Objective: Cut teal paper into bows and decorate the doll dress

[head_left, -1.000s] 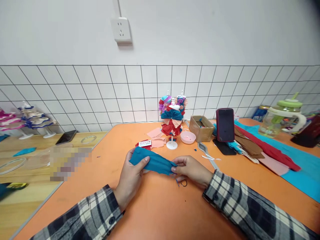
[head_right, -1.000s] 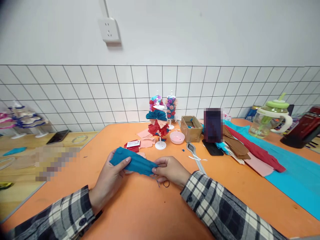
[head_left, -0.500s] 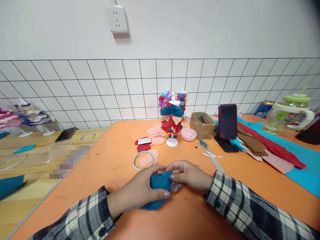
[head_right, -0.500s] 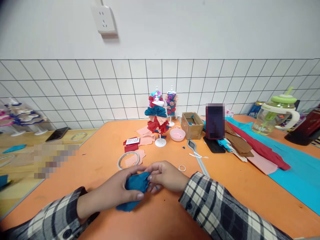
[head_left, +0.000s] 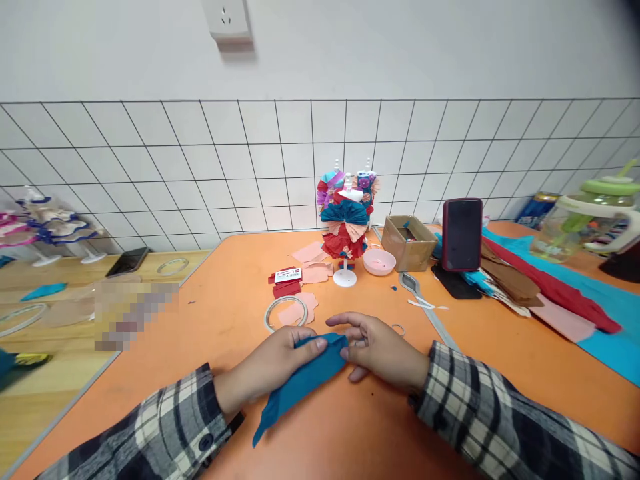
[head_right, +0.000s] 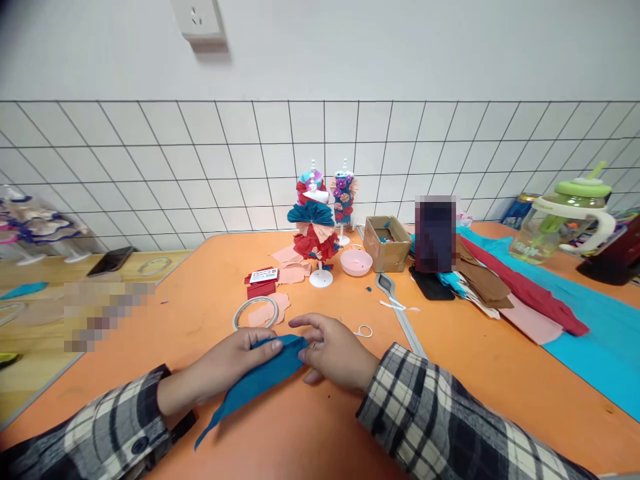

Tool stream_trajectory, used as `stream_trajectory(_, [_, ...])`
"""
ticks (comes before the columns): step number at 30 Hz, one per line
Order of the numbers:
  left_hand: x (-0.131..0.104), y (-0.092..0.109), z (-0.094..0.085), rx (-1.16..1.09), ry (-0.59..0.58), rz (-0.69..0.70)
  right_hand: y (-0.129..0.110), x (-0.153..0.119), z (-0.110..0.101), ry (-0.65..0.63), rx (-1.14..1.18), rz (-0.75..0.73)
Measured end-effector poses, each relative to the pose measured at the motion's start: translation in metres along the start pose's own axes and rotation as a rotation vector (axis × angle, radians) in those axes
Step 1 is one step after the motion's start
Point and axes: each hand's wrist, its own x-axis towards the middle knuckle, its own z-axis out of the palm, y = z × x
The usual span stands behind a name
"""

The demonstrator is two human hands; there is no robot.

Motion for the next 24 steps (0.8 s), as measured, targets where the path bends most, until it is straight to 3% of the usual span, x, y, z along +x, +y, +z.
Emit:
stream_trajectory(6, [-0.002, 0.003, -0.005, -0.199, 0.013, -0.029, -0.003, -0.001, -0.009, -0.082, 0.070, 0.022])
stream_trajectory(11, [-0.003, 0.005, -0.011, -0.161, -0.195, -0.049, -0.005, 0.000, -0.010, -0.081, -0.047, -0.016])
stream_trajectory(13, [-0.004, 0.007, -0.011, -0.191, -0.147, -0.072, -0.010, 0.000, -0.016, 0.042, -0.252, -0.110])
stream_trajectory(15, [-0.005, 0.009, -0.011, -0.299, -0.076, -0.112, -0.015, -0.002, -0.024, 0.241, -0.614, -0.215])
stream_trajectory(17, [-0.006, 0.011, -0.012, -0.413, -0.052, -0.146, -0.017, -0.006, -0.030, 0.344, -0.995, -0.208])
stream_trajectory(21, [-0.007, 0.014, -0.014, -0.554, -0.026, -0.157, -0.010, -0.011, -0.029, 0.243, -1.337, -0.015])
stream_trajectory(24, [-0.006, 0.013, -0.015, -0.623, 0.014, -0.160, -0.002, -0.011, -0.025, 0.145, -1.435, -0.059])
